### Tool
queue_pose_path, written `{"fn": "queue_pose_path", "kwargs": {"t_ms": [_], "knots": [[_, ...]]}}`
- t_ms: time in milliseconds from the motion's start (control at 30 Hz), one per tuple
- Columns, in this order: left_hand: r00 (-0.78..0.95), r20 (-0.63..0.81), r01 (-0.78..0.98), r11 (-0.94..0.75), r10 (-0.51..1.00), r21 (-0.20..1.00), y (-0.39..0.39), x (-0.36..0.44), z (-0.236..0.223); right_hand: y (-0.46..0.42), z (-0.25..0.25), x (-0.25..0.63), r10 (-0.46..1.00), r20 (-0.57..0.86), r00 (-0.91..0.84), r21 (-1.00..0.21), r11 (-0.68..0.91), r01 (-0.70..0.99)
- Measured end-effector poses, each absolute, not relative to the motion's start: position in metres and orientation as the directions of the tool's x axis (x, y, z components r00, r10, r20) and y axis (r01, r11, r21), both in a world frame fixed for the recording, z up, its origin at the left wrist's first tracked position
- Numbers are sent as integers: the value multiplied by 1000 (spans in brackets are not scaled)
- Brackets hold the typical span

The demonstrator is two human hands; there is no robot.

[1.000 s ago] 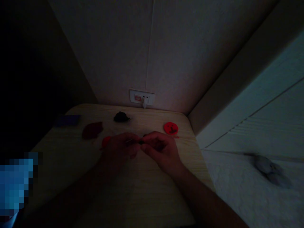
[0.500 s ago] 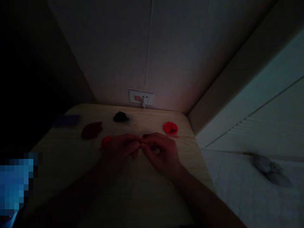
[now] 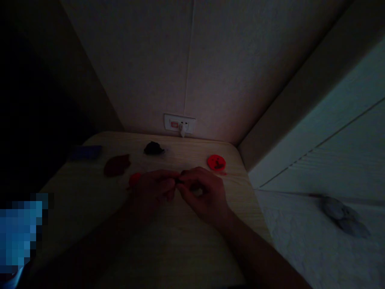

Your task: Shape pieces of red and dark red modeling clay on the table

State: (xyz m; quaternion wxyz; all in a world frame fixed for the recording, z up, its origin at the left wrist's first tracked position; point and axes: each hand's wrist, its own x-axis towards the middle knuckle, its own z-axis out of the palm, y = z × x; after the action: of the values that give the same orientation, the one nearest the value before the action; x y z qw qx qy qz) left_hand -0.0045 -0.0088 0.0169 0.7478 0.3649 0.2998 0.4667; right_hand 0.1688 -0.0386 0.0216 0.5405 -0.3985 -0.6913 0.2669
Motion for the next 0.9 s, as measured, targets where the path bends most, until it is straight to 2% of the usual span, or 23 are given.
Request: {"fn": "queue_pose_path", "kwargs": {"t_ms": [133,467,600,800,900], "knots": [[407,-108,-528,330,907,782,-9,-6,19,-40,22,167,862,504,-58,-830,502,242],[360,-95,-443,260,928,858,-7,-3,13,-38,21,167,848,520,-99,-818,528,230],[341,-90,-453,248,936,856,-8,-3,15,-38,24,166,881,469,-69,-857,472,205],[325,-115,-438,257,939,862,-8,-5,14,-37,29,166,897,438,-56,-857,436,276],[340,-111,-446,263,934,856,-7,-5,12,-38,28,166,911,408,-50,-883,408,230]]}}
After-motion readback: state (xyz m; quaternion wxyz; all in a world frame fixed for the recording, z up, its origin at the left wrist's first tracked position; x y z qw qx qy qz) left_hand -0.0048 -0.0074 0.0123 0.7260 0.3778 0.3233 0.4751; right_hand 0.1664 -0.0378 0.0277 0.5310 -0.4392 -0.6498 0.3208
